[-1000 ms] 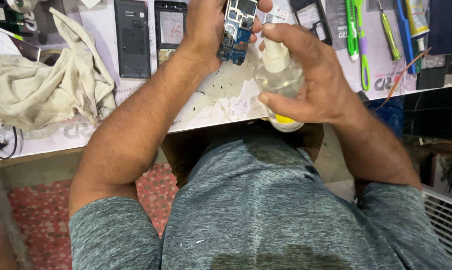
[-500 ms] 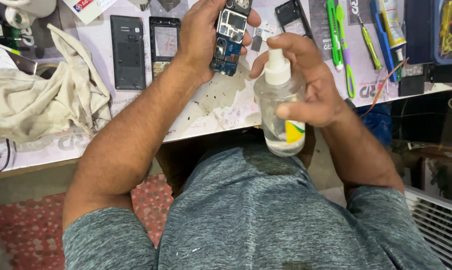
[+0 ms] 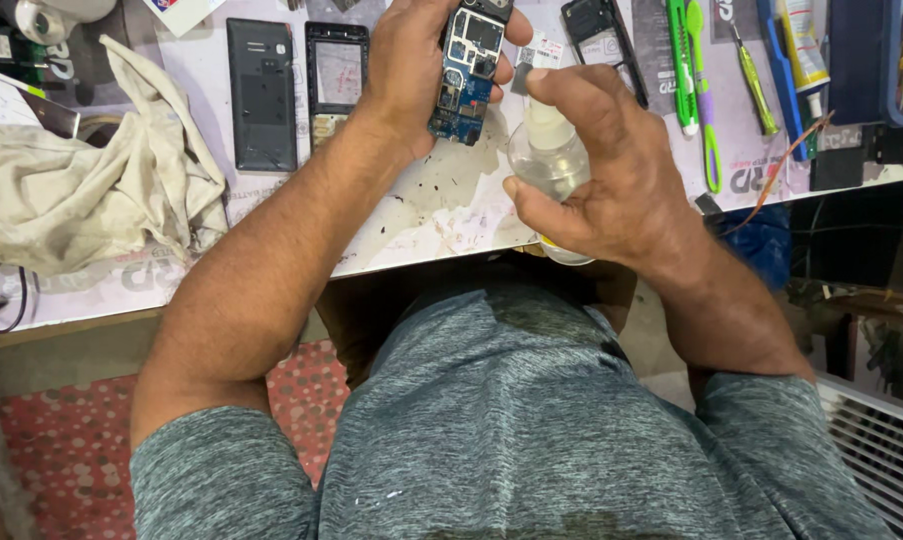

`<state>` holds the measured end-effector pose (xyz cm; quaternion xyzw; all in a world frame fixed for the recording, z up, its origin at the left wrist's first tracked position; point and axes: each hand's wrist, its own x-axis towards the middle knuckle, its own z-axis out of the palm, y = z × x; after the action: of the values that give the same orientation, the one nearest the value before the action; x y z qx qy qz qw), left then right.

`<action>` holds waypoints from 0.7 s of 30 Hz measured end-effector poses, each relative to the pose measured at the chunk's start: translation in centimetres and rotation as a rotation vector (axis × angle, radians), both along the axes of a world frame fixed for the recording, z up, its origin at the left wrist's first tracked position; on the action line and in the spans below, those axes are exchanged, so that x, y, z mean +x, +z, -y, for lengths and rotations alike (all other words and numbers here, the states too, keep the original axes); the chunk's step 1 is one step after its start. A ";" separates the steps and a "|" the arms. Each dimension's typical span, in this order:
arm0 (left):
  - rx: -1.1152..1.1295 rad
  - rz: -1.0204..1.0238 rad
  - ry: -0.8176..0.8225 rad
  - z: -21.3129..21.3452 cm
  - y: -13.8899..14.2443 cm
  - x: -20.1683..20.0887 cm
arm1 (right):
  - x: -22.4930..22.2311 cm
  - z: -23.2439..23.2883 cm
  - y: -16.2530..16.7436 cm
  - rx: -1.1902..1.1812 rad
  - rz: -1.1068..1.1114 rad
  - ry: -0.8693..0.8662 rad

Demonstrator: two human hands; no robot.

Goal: The person holds a disassembled phone motherboard in one hand and sprays liquid on it from a spray bottle. They then scrub the circuit board with a toothbrush, working over different areas of the board, and continue brushing a small phone component at the end.

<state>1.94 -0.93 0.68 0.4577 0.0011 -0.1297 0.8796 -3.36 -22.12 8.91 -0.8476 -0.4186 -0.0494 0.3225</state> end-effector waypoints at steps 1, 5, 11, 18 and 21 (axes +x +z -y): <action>-0.003 0.001 0.006 0.0 0.0 0.0 | 0.0 0.0 0.1 -0.005 0.003 -0.004; -0.004 -0.008 0.002 0.0 0.0 0.1 | 0.1 -0.1 0.2 0.008 0.030 0.001; 0.006 -0.017 -0.004 0.1 -0.2 0.2 | 0.1 0.2 0.1 -0.013 -0.023 0.018; -0.025 -0.036 0.007 0.2 -0.4 0.4 | 0.0 0.6 0.0 0.001 -0.014 -0.024; -0.036 -0.021 0.004 0.2 -0.5 0.3 | 0.3 0.7 0.3 0.003 0.020 -0.033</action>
<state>2.23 -1.09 0.14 0.4404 0.0087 -0.1328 0.8879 -3.06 -22.84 9.21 -0.8533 -0.4076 -0.0636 0.3188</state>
